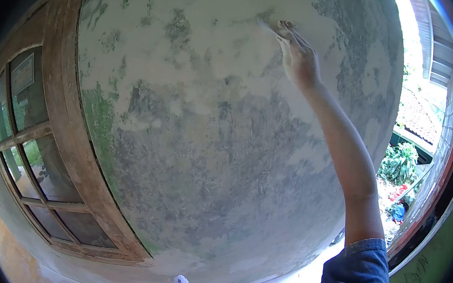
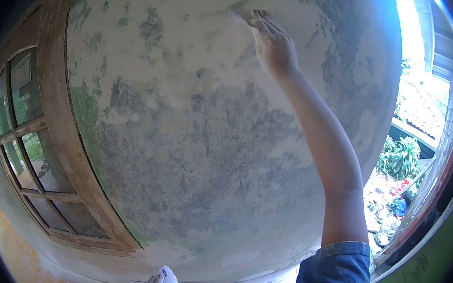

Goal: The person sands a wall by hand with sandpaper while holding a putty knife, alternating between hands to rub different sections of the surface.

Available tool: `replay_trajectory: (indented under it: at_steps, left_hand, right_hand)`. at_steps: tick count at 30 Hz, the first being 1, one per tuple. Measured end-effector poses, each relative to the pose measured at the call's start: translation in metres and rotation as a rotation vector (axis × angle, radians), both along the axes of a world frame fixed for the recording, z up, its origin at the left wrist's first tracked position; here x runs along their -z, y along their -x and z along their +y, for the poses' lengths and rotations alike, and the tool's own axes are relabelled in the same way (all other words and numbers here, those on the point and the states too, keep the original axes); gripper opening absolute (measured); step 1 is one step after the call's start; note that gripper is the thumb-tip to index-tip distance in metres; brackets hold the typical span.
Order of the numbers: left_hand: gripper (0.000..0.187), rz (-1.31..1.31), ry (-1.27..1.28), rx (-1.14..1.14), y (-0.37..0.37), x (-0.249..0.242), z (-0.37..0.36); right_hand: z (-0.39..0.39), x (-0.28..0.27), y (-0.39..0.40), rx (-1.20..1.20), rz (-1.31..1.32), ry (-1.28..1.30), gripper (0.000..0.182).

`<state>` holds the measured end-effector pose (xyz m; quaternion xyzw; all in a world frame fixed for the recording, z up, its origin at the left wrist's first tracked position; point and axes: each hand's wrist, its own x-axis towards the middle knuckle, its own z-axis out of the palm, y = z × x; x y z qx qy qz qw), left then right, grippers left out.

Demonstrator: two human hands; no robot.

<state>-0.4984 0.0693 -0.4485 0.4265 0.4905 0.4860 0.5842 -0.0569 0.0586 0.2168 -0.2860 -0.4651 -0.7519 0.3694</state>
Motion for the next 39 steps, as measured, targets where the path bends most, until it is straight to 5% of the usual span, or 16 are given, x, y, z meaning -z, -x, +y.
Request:
replay_trajectory:
  at_steps: [3,5,6,8,11,13,15,16,18,22,24,25,30,33,37,39]
  left_hand:
    - [0.022,0.007,0.001,-0.014,0.002,0.001,0.003]
    - [0.022,0.01,0.015,-0.018,0.001,0.005,-0.001]
    - [0.022,0.012,0.019,-0.021,0.001,0.007,-0.002]
    - [0.022,0.012,0.026,-0.027,-0.002,0.009,-0.003]
    - [0.023,0.033,0.028,-0.046,0.007,0.01,0.0]
    - [0.023,0.041,0.036,-0.057,0.011,0.013,-0.002]
    - [0.023,0.04,0.053,-0.064,0.01,0.017,-0.009]
    - [0.023,0.039,0.056,-0.067,0.01,0.018,-0.009]
    - [0.023,0.036,0.054,-0.075,0.006,0.018,-0.007]
    - [0.023,0.042,0.041,-0.1,0.009,0.015,0.004]
    - [0.023,0.04,0.049,-0.11,0.007,0.017,0.001]
    - [0.023,0.043,0.053,-0.113,0.007,0.018,0.0]
    - [0.023,0.064,0.047,-0.119,0.007,0.017,0.006]
    - [0.024,0.067,0.048,-0.131,0.006,0.017,0.007]
    - [0.024,0.068,0.044,-0.138,-0.002,0.016,0.011]
    - [0.024,0.073,0.035,-0.144,-0.004,0.013,0.018]
  right_hand:
    - [-0.023,-0.006,-0.008,-0.123,0.154,0.245,0.021]
    - [-0.041,-0.011,0.023,-0.237,0.855,0.224,0.025]
    - [-0.025,-0.004,0.025,-0.236,0.855,0.225,0.025]
    - [0.012,0.014,0.019,-0.129,0.24,0.14,0.031]
    - [-0.011,0.004,0.015,-0.093,0.062,0.212,0.031]
    - [-0.013,-0.013,-0.006,-0.213,0.202,0.272,0.03]
    - [-0.024,-0.021,0.012,-0.128,0.668,0.119,0.029]
    - [-0.018,-0.012,0.016,-0.127,0.666,0.119,0.029]
    - [-0.002,0.009,0.023,-0.068,0.191,0.218,0.025]
    - [-0.031,0.002,0.001,-0.071,0.041,0.233,0.02]
    - [-0.038,-0.014,-0.007,-0.138,0.715,0.116,0.019]
    - [-0.03,-0.01,-0.004,-0.136,0.716,0.117,0.019]
    - [-0.019,0.0,-0.03,0.019,0.074,0.167,0.019]
    - [-0.044,-0.017,-0.029,-0.223,0.34,0.102,0.017]
    - [-0.016,0.008,-0.002,-0.139,0.349,0.097,0.02]
    - [-0.016,0.013,-0.02,0.043,0.049,0.115,0.023]
